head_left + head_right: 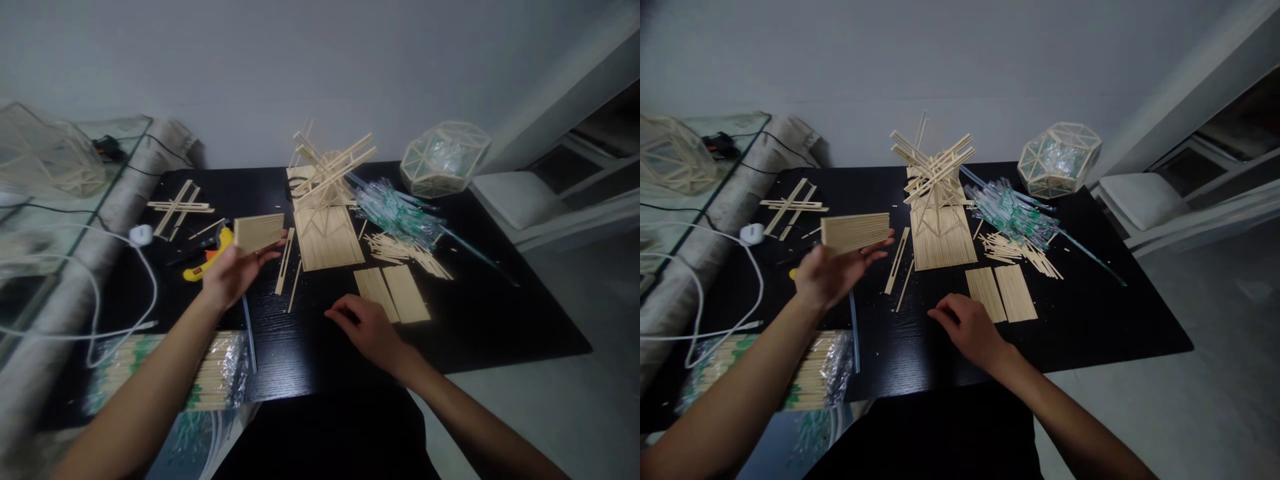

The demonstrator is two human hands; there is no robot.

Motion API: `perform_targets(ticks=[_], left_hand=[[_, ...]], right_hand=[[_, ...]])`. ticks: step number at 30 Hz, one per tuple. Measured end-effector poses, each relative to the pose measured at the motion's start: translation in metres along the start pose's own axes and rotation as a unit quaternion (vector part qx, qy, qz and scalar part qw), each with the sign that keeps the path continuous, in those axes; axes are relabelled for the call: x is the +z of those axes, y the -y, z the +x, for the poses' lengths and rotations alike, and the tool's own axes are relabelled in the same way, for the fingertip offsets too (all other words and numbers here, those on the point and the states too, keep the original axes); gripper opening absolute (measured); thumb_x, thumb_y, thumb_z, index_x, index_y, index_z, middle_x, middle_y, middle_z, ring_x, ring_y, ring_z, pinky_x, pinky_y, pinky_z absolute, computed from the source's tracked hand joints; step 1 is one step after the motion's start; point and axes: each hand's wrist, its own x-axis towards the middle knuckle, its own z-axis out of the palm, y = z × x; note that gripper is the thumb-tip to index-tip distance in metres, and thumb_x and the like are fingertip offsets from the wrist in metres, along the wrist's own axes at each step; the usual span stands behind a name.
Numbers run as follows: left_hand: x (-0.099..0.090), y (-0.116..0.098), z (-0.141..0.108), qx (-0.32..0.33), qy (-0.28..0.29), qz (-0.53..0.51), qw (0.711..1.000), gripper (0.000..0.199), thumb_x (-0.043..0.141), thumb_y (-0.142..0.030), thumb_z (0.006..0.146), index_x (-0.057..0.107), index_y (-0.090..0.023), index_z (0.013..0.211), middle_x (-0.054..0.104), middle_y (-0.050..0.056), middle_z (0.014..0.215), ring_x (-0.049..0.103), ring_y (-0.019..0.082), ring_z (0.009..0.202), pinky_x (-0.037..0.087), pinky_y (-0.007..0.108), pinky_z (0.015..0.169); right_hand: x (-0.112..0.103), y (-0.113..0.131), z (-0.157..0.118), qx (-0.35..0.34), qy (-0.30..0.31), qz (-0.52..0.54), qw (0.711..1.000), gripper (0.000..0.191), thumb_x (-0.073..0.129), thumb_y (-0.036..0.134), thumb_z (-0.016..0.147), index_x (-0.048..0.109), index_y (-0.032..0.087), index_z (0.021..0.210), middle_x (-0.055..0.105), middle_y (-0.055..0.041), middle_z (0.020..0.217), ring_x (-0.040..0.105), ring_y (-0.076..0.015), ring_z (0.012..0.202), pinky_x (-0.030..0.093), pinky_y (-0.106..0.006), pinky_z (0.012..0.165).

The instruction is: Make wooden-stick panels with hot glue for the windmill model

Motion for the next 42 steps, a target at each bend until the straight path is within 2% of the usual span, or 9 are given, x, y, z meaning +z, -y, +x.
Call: perform_targets(ticks=[2, 4, 6, 9, 12, 21, 28, 36, 42], left_hand=[[-0.001, 0.005, -0.004, 0.057, 0.029, 0.137, 0.989, 0.081, 0.086, -0.06, 0.072, 0.063, -0.022, 0.14, 0.064, 0.017, 0.145, 0.056, 0.04, 0.138, 0.047, 0.051, 0.113], [0.001, 0.008, -0.01, 0.108, 0.069, 0.303, 0.944, 0.096, 0.095, -0.047, 0.066, 0.054, -0.025, 0.15, 0.055, 0.016, 0.153, 0.05, 0.041, 0.143, 0.041, 0.055, 0.118], [0.007, 0.01, -0.014, 0.137, 0.119, 0.429, 0.885, 0.11, 0.096, -0.043, 0.065, 0.041, -0.026, 0.159, 0.048, 0.018, 0.157, 0.047, 0.044, 0.144, 0.036, 0.062, 0.121], [0.019, 0.012, -0.018, 0.166, 0.193, 0.513, 0.82, 0.119, 0.092, -0.045, 0.069, 0.025, -0.027, 0.165, 0.043, 0.022, 0.16, 0.045, 0.047, 0.145, 0.037, 0.069, 0.118], [0.026, 0.016, -0.019, 0.185, 0.235, 0.546, 0.783, 0.119, 0.088, -0.043, 0.075, 0.015, -0.026, 0.168, 0.038, 0.025, 0.163, 0.043, 0.048, 0.148, 0.04, 0.07, 0.115], [0.029, 0.024, -0.023, 0.172, 0.255, 0.559, 0.77, 0.126, 0.088, -0.041, 0.075, 0.008, -0.022, 0.17, 0.036, 0.027, 0.163, 0.042, 0.048, 0.148, 0.044, 0.068, 0.115], [0.033, 0.024, -0.023, 0.182, 0.267, 0.547, 0.773, 0.126, 0.088, -0.038, 0.073, 0.01, -0.022, 0.17, 0.042, 0.027, 0.158, 0.046, 0.049, 0.143, 0.046, 0.069, 0.111], [0.034, 0.024, -0.024, 0.198, 0.261, 0.547, 0.77, 0.123, 0.088, -0.036, 0.072, 0.014, -0.019, 0.169, 0.045, 0.026, 0.155, 0.049, 0.047, 0.141, 0.048, 0.066, 0.111], [0.034, 0.022, -0.024, 0.202, 0.248, 0.57, 0.757, 0.123, 0.087, -0.035, 0.072, 0.013, -0.016, 0.168, 0.046, 0.027, 0.154, 0.05, 0.046, 0.14, 0.049, 0.065, 0.11]], right_hand=[[0.003, 0.003, 0.0, 0.042, -0.026, 0.046, 0.998, 0.02, 0.067, 0.038, 0.099, 0.068, 0.022, 0.088, 0.071, -0.0014, 0.08, 0.069, -0.0184, 0.074, 0.056, -0.033, 0.073], [0.006, 0.005, 0.002, 0.096, -0.047, 0.154, 0.982, 0.02, 0.072, 0.042, 0.095, 0.07, 0.022, 0.095, 0.075, -0.0042, 0.091, 0.072, -0.0203, 0.084, 0.058, -0.035, 0.081], [0.008, 0.009, 0.006, 0.159, -0.039, 0.305, 0.938, 0.032, 0.073, 0.051, 0.093, 0.071, 0.021, 0.105, 0.078, -0.0075, 0.103, 0.075, -0.0226, 0.095, 0.06, -0.039, 0.09], [0.009, 0.014, 0.015, 0.226, 0.015, 0.477, 0.849, 0.05, 0.066, 0.066, 0.093, 0.072, 0.019, 0.109, 0.079, -0.0117, 0.107, 0.076, -0.0264, 0.102, 0.061, -0.044, 0.093], [0.011, 0.02, 0.022, 0.244, 0.043, 0.523, 0.815, 0.047, 0.076, 0.061, 0.087, 0.075, 0.017, 0.105, 0.08, -0.0111, 0.107, 0.075, -0.0286, 0.108, 0.061, -0.045, 0.095], [0.021, 0.022, 0.027, 0.27, 0.013, 0.477, 0.836, 0.046, 0.095, 0.048, 0.069, 0.077, 0.018, 0.099, 0.081, -0.0058, 0.094, 0.079, -0.0253, 0.088, 0.061, -0.045, 0.093], [0.021, 0.016, 0.033, 0.264, -0.013, 0.48, 0.836, 0.047, 0.093, 0.054, 0.07, 0.078, 0.018, 0.097, 0.081, -0.0047, 0.089, 0.077, -0.0231, 0.079, 0.062, -0.04, 0.081], [0.023, 0.018, 0.034, 0.252, -0.026, 0.437, 0.863, 0.048, 0.094, 0.053, 0.069, 0.077, 0.017, 0.095, 0.079, -0.0037, 0.082, 0.075, -0.0211, 0.075, 0.06, -0.035, 0.075], [0.027, 0.021, 0.027, 0.279, -0.021, 0.455, 0.846, 0.049, 0.092, 0.058, 0.072, 0.075, 0.017, 0.094, 0.079, -0.0049, 0.083, 0.076, -0.0223, 0.074, 0.061, -0.037, 0.074]])
